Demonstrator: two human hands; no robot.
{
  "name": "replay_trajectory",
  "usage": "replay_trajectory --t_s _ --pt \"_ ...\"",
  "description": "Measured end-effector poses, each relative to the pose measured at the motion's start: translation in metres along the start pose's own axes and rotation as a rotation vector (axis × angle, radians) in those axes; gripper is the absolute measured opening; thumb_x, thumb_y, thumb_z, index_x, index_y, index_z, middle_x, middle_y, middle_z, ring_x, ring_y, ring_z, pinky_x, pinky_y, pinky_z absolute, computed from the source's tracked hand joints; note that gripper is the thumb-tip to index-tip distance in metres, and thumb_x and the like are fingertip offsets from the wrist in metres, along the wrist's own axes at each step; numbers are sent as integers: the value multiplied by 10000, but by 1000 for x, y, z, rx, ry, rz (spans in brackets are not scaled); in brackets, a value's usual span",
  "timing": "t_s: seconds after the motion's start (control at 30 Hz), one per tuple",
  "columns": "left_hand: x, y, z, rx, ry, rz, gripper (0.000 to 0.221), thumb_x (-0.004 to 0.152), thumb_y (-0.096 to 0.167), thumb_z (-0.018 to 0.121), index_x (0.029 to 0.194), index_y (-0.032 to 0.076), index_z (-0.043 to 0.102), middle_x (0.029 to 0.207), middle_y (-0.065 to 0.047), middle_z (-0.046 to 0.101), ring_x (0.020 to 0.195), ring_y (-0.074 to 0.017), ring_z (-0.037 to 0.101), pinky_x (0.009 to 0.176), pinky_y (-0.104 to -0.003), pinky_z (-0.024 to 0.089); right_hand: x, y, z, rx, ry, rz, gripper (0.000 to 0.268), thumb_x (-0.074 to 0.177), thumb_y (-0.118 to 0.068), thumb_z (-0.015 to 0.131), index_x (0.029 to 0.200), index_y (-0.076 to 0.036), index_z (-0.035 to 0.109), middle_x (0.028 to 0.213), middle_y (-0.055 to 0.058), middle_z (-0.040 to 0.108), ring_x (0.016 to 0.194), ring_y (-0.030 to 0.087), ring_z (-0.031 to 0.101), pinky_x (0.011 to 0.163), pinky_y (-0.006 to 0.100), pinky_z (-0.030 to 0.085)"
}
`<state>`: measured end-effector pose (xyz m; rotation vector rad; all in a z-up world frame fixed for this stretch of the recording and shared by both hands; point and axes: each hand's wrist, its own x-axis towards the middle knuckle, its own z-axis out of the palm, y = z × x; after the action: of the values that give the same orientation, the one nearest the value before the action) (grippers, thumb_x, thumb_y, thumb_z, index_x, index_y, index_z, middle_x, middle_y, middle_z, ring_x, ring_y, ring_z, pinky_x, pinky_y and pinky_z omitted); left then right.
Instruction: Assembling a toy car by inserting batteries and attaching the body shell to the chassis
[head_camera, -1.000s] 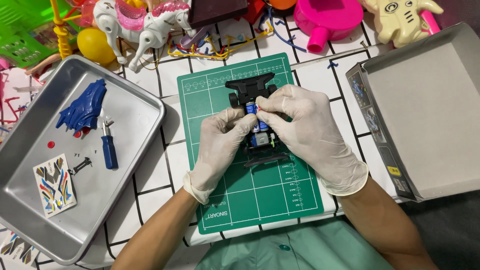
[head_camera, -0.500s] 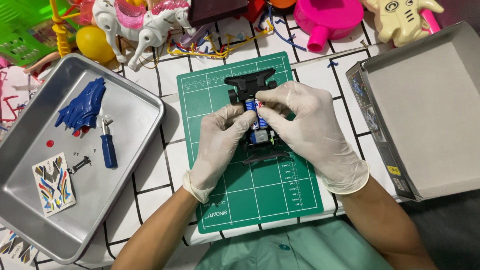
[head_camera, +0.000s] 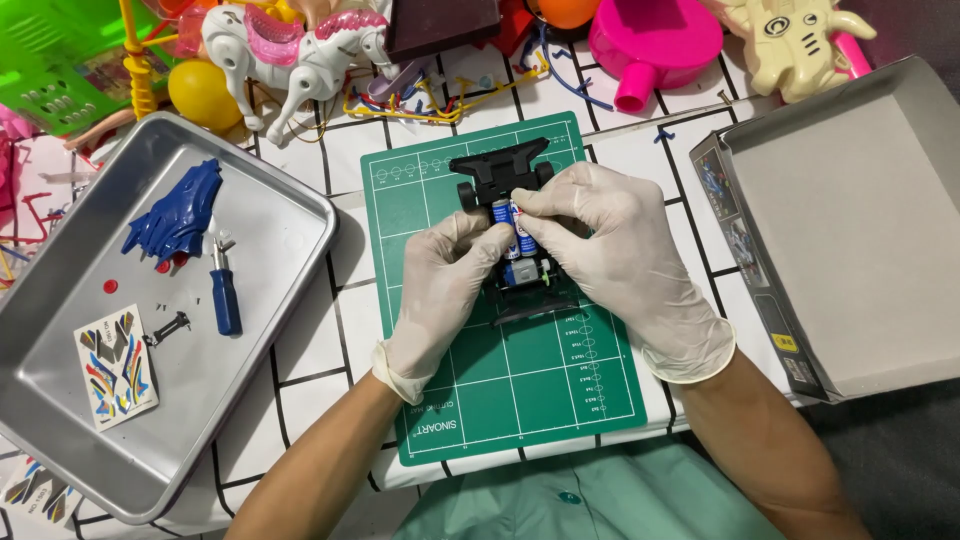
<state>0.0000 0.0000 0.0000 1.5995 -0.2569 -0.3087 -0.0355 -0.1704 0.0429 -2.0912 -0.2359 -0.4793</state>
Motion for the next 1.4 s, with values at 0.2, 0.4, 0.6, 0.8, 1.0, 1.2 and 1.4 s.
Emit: replay_trajectory --t_s 0.2,0.4,0.6,0.8,1.0,1.2,1.4 --pt "-1 -4 -1 -12 -18 40 175 966 203 689 827 97 695 759 62 578 732 -40 504 653 -213 468 -2 4 1 -24 -25 15 187 899 -9 813 1082 14 781 882 95 704 813 177 688 742 247 595" --pt "0 -3 -1 -47 -24 -6 261 962 199 697 726 129 610 711 69 521 691 -46 460 627 -215 435 -2 5 1 -61 -19 -22 189 905 -5 810 1090 18 779 897 101 701 820 187 694 752 252 594" --pt "2 -1 0 -123 -21 -61 298 950 216 703 696 150 562 679 85 442 643 -42 362 597 -200 321 -2 4 1 -118 -8 -45 178 916 -14 803 1090 21 783 916 113 706 829 207 705 744 270 598" --pt "3 -3 1 -223 -33 -107 166 933 201 716 828 73 715 768 18 655 714 -54 577 649 -217 528 -5 10 1 -173 -8 -105 189 923 -20 814 1108 6 787 919 118 697 811 218 681 721 299 572" --pt "4 -1 1 -252 -20 -177 205 909 197 723 999 18 766 862 -51 745 775 -95 667 698 -252 602 -4 10 1 -150 -15 -80 188 923 -12 817 1108 10 789 933 122 714 826 211 697 748 282 590" --pt "5 -3 1 -283 -17 -191 263 888 209 732 1050 3 759 905 -85 769 800 -112 694 724 -260 619 -4 6 1 -147 -9 -72 177 937 -1 807 1112 14 788 918 115 703 821 201 678 738 277 562" --pt "5 -2 1 -249 -12 -182 242 896 220 732 1028 20 763 862 -49 747 771 -80 656 702 -241 595 -3 6 1 -147 -10 -66 174 937 -16 817 1107 9 790 916 104 708 822 197 678 751 282 560"
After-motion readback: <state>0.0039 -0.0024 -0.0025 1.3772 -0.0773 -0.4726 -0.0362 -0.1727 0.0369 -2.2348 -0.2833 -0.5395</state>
